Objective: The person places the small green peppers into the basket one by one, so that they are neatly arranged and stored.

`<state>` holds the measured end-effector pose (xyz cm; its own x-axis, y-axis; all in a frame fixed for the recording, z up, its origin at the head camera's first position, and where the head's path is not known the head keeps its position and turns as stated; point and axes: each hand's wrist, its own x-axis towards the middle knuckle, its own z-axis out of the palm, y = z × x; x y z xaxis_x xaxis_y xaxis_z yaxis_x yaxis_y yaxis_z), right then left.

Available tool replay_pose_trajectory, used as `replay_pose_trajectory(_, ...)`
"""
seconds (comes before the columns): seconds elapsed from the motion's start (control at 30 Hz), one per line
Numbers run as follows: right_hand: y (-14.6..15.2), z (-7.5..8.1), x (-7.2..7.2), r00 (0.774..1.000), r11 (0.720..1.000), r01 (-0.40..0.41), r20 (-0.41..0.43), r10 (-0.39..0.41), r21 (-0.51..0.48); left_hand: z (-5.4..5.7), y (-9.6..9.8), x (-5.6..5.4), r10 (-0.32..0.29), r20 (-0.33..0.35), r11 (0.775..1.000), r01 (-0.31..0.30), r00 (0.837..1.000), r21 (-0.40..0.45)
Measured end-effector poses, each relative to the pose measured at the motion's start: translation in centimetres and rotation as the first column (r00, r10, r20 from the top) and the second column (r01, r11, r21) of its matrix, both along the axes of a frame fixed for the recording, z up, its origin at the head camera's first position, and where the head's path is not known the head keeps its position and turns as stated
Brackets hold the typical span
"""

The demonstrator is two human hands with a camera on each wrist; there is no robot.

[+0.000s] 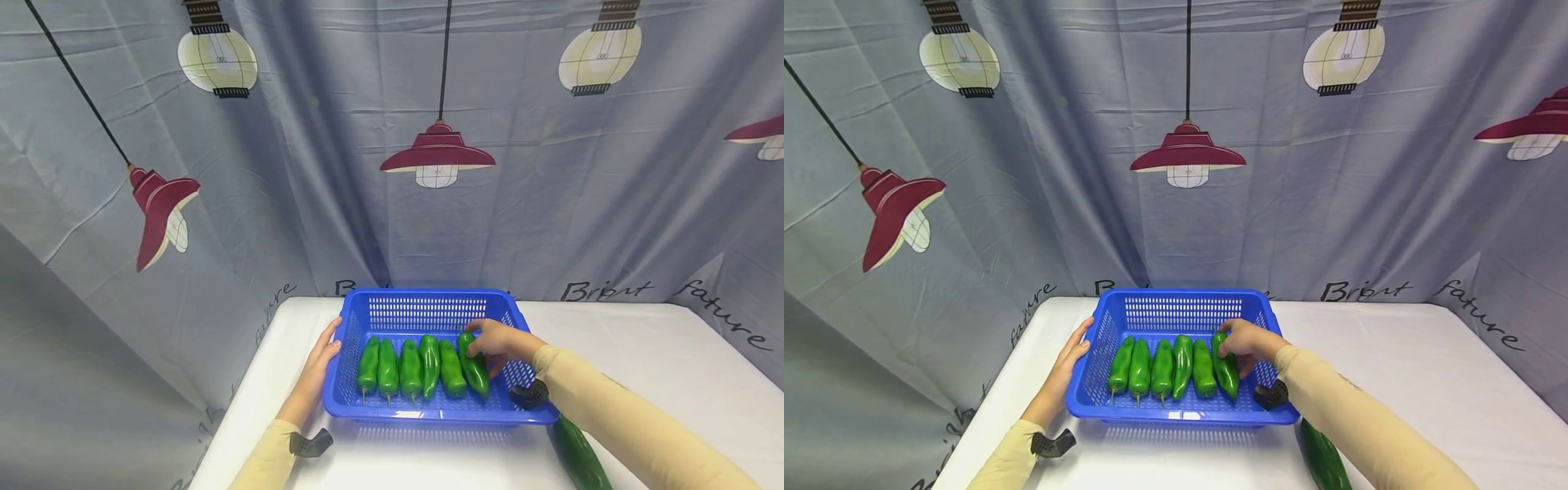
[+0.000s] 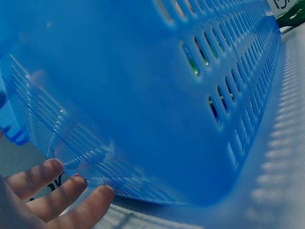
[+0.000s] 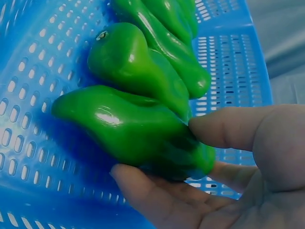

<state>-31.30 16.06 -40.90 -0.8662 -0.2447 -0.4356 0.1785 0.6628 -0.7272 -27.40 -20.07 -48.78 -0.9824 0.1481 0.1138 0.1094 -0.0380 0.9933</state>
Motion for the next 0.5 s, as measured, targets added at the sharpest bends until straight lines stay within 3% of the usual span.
replay_pose_trajectory(0.5,-0.19,-0.33,0.05,1.000,1.000,0.001,0.008,-0.001,0.020,0.03,-0.04,0.08,-0.010,-0.001,1.000,0.010,1.000,0.011)
